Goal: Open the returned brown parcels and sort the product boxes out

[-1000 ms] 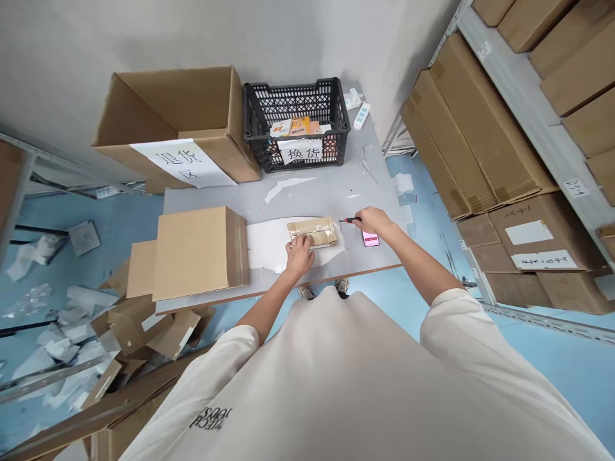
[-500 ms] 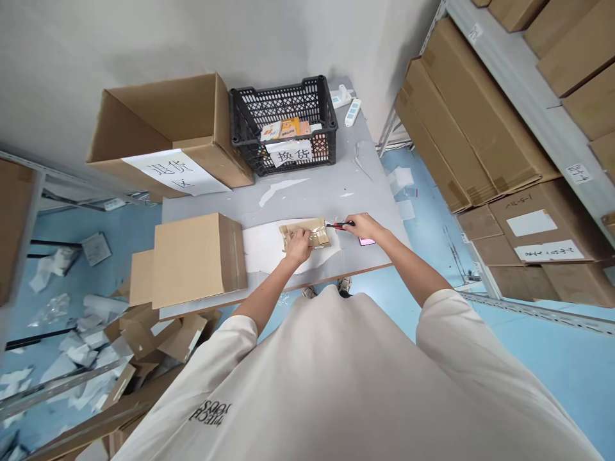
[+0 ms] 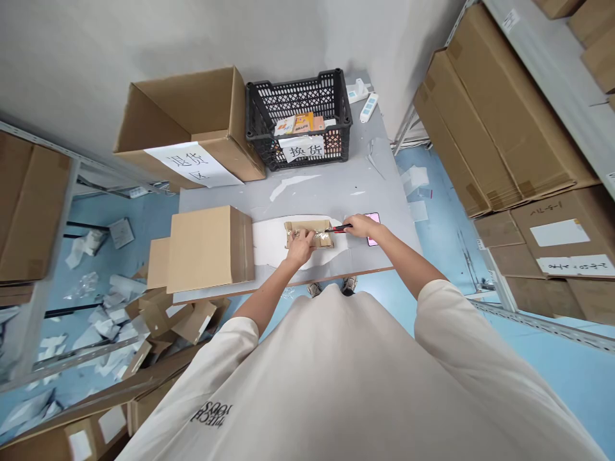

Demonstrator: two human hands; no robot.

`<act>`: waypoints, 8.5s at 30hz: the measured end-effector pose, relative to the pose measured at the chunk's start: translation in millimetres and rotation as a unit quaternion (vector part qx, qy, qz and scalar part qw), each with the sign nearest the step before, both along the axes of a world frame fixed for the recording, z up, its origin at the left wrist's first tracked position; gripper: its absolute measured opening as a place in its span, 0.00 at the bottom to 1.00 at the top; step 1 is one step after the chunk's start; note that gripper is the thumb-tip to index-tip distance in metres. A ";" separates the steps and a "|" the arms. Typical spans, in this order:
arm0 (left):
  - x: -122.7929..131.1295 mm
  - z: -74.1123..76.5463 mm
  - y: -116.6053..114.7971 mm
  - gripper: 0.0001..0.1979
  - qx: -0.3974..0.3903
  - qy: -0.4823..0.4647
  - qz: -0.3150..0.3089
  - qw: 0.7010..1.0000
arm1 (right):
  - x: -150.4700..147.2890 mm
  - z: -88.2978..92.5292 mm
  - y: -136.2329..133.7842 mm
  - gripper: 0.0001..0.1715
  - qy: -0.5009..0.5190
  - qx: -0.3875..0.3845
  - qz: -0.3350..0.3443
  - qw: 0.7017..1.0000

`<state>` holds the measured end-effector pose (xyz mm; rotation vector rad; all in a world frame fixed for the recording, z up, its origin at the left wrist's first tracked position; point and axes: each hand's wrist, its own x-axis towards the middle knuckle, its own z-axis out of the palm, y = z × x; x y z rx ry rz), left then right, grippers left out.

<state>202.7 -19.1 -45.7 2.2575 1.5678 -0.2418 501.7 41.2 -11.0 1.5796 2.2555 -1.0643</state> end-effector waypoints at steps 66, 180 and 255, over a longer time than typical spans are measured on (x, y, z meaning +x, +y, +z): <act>-6.3 -14.5 28.9 0.31 0.076 -0.065 0.023 0.995 | -18.2 -15.7 -80.2 0.31 -0.030 0.139 -0.042 0.989; 20.7 -1.5 15.5 0.36 0.048 -0.077 0.153 0.984 | -59.5 -46.4 -52.9 0.22 0.330 -0.089 -0.488 0.803; -9.2 -11.3 6.3 0.31 0.015 -0.058 -0.083 0.995 | 2.8 -29.8 -19.2 0.19 0.087 -0.108 -0.080 0.987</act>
